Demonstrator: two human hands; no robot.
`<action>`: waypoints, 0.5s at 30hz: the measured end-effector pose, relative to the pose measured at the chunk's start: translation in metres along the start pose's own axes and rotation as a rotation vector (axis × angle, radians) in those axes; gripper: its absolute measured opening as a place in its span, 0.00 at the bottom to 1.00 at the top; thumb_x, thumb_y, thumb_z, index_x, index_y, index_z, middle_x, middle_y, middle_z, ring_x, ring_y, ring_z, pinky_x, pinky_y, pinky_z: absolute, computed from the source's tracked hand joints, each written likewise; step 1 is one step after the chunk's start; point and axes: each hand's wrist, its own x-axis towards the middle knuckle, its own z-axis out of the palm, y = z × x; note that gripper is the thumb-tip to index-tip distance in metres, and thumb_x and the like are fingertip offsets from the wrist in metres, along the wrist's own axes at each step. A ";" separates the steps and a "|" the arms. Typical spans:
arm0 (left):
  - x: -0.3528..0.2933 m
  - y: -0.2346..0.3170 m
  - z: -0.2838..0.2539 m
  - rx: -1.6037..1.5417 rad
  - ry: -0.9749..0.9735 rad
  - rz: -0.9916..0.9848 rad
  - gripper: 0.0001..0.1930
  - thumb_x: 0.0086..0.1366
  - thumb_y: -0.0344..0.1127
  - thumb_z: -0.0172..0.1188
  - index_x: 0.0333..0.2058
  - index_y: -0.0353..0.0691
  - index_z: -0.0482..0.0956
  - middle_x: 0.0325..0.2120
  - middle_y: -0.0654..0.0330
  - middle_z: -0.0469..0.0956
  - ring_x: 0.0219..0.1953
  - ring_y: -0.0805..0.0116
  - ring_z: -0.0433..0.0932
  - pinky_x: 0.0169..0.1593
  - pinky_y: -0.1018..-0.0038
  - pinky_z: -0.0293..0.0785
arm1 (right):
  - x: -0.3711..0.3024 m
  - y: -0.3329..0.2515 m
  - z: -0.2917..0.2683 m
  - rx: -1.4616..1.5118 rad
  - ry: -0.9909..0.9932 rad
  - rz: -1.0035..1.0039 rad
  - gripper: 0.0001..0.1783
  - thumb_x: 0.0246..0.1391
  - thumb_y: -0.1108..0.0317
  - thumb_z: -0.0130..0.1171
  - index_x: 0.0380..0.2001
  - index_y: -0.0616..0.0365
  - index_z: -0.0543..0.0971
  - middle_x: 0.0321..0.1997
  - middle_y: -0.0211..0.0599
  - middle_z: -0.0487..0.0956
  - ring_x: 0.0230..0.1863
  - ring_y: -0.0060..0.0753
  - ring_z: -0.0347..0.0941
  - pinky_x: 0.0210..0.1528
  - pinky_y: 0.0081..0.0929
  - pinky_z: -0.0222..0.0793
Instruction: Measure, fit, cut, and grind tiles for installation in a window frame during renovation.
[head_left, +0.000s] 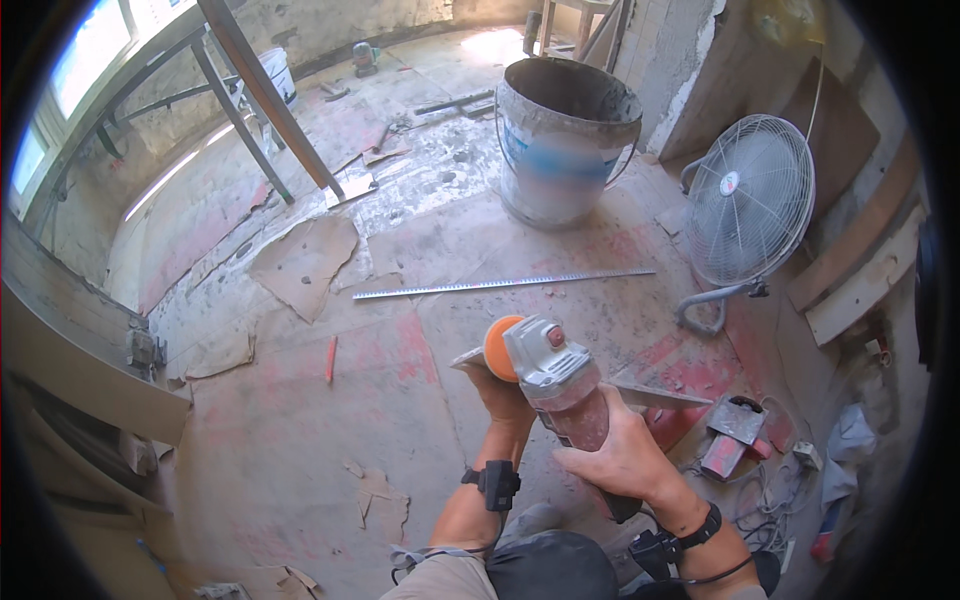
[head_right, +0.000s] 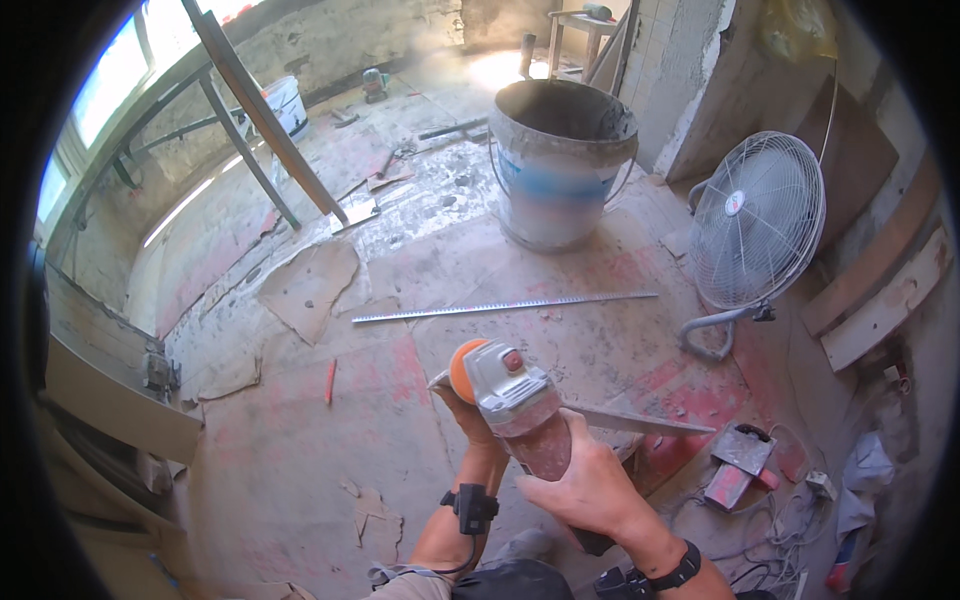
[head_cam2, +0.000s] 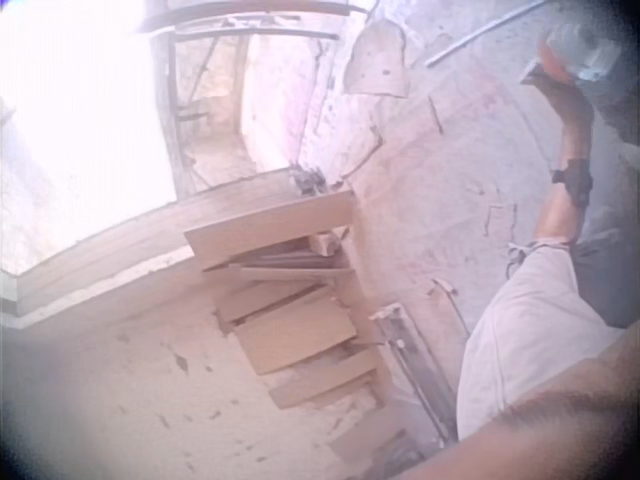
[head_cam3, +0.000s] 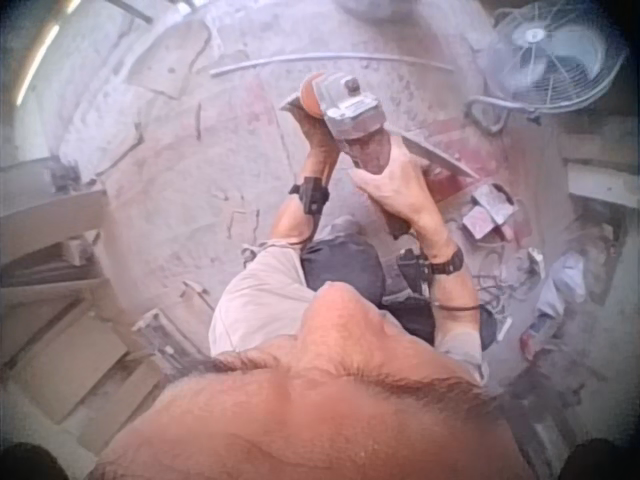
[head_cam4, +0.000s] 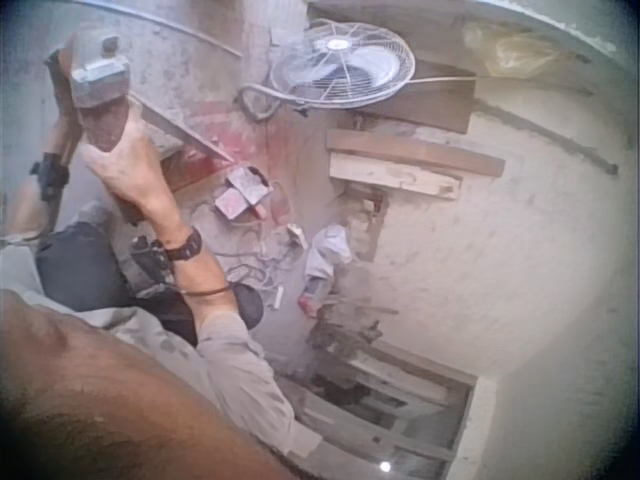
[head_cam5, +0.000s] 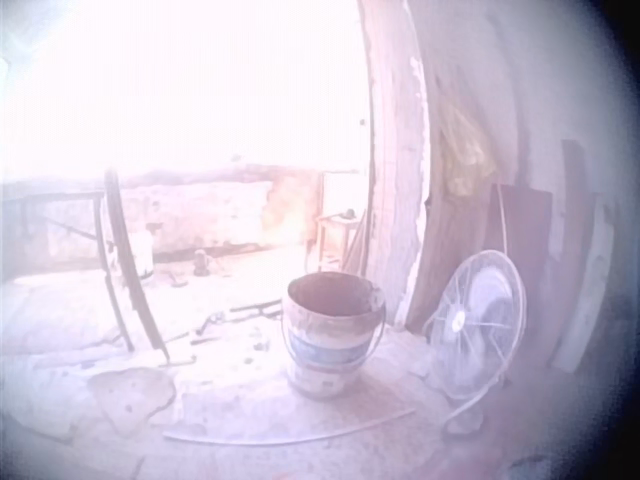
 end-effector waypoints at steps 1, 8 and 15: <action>0.000 0.001 0.000 0.000 0.001 0.007 0.50 0.56 0.85 0.37 0.54 0.43 0.74 0.48 0.60 0.78 0.51 0.65 0.77 0.56 0.65 0.75 | -0.001 -0.001 -0.001 0.000 -0.004 -0.005 0.46 0.41 0.57 0.69 0.61 0.70 0.63 0.47 0.62 0.80 0.53 0.55 0.78 0.56 0.39 0.71; 0.000 -0.008 -0.010 -0.115 -0.004 -0.031 0.50 0.58 0.84 0.36 0.54 0.41 0.74 0.49 0.59 0.78 0.50 0.64 0.77 0.57 0.64 0.75 | -0.006 0.006 -0.003 -0.011 0.003 -0.010 0.48 0.40 0.57 0.70 0.62 0.69 0.62 0.47 0.64 0.79 0.52 0.59 0.78 0.55 0.40 0.71; 0.006 -0.014 -0.030 -0.115 -0.050 -0.005 0.46 0.61 0.81 0.38 0.56 0.43 0.71 0.53 0.61 0.75 0.56 0.65 0.73 0.62 0.63 0.68 | -0.005 0.009 -0.005 -0.024 -0.008 0.016 0.48 0.40 0.56 0.70 0.61 0.70 0.62 0.44 0.63 0.80 0.50 0.60 0.79 0.54 0.41 0.72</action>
